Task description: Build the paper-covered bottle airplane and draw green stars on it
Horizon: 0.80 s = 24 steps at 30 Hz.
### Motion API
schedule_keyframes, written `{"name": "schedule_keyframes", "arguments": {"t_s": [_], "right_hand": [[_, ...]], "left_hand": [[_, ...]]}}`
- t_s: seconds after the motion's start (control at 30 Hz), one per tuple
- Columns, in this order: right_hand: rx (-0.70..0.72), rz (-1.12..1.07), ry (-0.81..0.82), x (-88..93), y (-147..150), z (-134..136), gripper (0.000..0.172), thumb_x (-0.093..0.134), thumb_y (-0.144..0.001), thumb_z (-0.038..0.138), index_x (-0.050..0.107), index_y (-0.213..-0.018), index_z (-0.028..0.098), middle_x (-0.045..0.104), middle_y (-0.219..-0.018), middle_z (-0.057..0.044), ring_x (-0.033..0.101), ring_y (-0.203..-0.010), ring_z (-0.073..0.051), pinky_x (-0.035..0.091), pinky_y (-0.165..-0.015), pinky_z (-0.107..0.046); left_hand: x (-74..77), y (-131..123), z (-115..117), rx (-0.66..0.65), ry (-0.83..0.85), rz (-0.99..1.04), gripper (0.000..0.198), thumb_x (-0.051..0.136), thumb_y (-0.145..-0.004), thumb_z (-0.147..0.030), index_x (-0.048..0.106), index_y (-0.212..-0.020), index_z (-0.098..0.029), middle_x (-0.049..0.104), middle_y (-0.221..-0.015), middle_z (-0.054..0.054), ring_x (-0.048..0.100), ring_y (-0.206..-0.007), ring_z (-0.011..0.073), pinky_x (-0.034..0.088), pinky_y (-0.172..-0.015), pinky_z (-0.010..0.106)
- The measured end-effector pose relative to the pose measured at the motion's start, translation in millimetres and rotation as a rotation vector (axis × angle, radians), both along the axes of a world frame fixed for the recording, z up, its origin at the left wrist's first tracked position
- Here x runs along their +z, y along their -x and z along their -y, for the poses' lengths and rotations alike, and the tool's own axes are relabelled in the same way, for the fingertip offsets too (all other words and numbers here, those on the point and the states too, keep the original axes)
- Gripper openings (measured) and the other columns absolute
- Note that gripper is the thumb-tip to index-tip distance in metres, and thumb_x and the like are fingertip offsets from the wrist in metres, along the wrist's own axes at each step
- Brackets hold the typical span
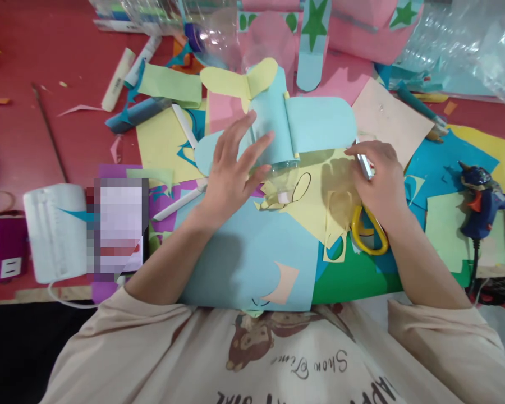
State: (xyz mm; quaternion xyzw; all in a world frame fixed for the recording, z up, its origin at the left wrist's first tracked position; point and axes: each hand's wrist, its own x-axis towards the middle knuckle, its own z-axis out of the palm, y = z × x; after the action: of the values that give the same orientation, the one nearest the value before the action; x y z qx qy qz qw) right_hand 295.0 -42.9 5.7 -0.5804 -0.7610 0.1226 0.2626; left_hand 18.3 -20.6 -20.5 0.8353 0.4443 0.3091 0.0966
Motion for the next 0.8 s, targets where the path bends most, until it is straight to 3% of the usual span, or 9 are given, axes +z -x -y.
{"name": "schedule_keyframes", "arguments": {"t_s": [0.1,0.17,0.23,0.33,0.53,0.67,0.8], "right_hand": [[-0.039,0.119,0.015,-11.1,-7,-6,0.019,0.052,-0.085,0.025,0.061,-0.101,0.020,0.062,-0.112,-0.014,0.051,-0.113,-0.033,0.041,-0.097,-0.053],[-0.023,0.175,0.049,-18.8,-7,-7,0.035,0.057,-0.084,0.034,0.055,-0.116,0.019,0.052,-0.130,-0.017,0.040,-0.127,-0.037,0.035,-0.103,-0.058],[0.011,0.205,0.091,-23.6,-6,-5,0.052,0.059,-0.083,0.040,0.047,-0.128,0.017,0.041,-0.142,-0.019,0.029,-0.136,-0.039,0.028,-0.107,-0.062],[0.054,0.224,0.123,-24.5,-3,-3,0.062,0.059,-0.083,0.045,0.041,-0.134,0.016,0.037,-0.145,-0.020,0.024,-0.141,-0.040,0.022,-0.110,-0.065],[0.083,0.181,0.074,-19.5,3,-3,0.053,0.065,-0.078,0.033,0.049,-0.127,0.019,0.054,-0.131,-0.014,0.044,-0.128,-0.036,0.024,-0.110,-0.063],[0.072,0.011,0.045,-14.2,5,-2,0.048,0.061,-0.077,0.020,0.052,-0.124,0.015,0.059,-0.120,-0.015,0.054,-0.116,-0.030,0.042,-0.101,-0.051],[0.004,-0.173,0.009,-6.8,2,-3,0.021,0.056,-0.083,0.019,0.062,-0.102,0.024,0.063,-0.097,-0.008,0.059,-0.094,-0.022,0.049,-0.087,-0.041]], "left_hand": [[-1.8,-3,5,-0.059,-0.018,-0.016,0.040,0.035,-0.096,-0.048,0.049,-0.130,-0.032,0.046,-0.143,0.004,0.042,-0.133,0.0250,0.031,-0.111,0.048],[-0.2,-7,10,-0.176,-0.067,-0.061,0.042,0.038,-0.094,-0.052,0.049,-0.130,-0.033,0.052,-0.139,0.004,0.045,-0.131,0.0241,0.032,-0.112,0.045],[3.2,-10,14,-0.273,-0.109,-0.118,0.053,0.042,-0.089,-0.061,0.047,-0.133,-0.032,0.050,-0.141,0.003,0.043,-0.133,0.0235,0.028,-0.115,0.042],[7.3,-14,17,-0.282,-0.056,-0.175,0.067,0.042,-0.083,-0.071,0.041,-0.139,-0.034,0.038,-0.151,-0.001,0.033,-0.140,0.0248,0.014,-0.121,0.042],[2.8,-9,10,-0.180,-0.084,-0.210,0.064,0.044,-0.088,-0.058,0.034,-0.144,-0.029,0.023,-0.157,0.003,0.024,-0.144,0.0283,0.014,-0.119,0.049],[1.8,-5,4,-0.097,-0.009,-0.156,0.057,0.045,-0.089,-0.056,0.038,-0.139,-0.032,0.027,-0.156,0.003,0.023,-0.144,0.0276,0.020,-0.118,0.048],[1.2,-4,2,-0.095,-0.087,-0.089,0.046,0.045,-0.091,-0.046,0.039,-0.134,-0.032,0.029,-0.154,0.003,0.025,-0.144,0.0245,0.023,-0.117,0.047]]}}
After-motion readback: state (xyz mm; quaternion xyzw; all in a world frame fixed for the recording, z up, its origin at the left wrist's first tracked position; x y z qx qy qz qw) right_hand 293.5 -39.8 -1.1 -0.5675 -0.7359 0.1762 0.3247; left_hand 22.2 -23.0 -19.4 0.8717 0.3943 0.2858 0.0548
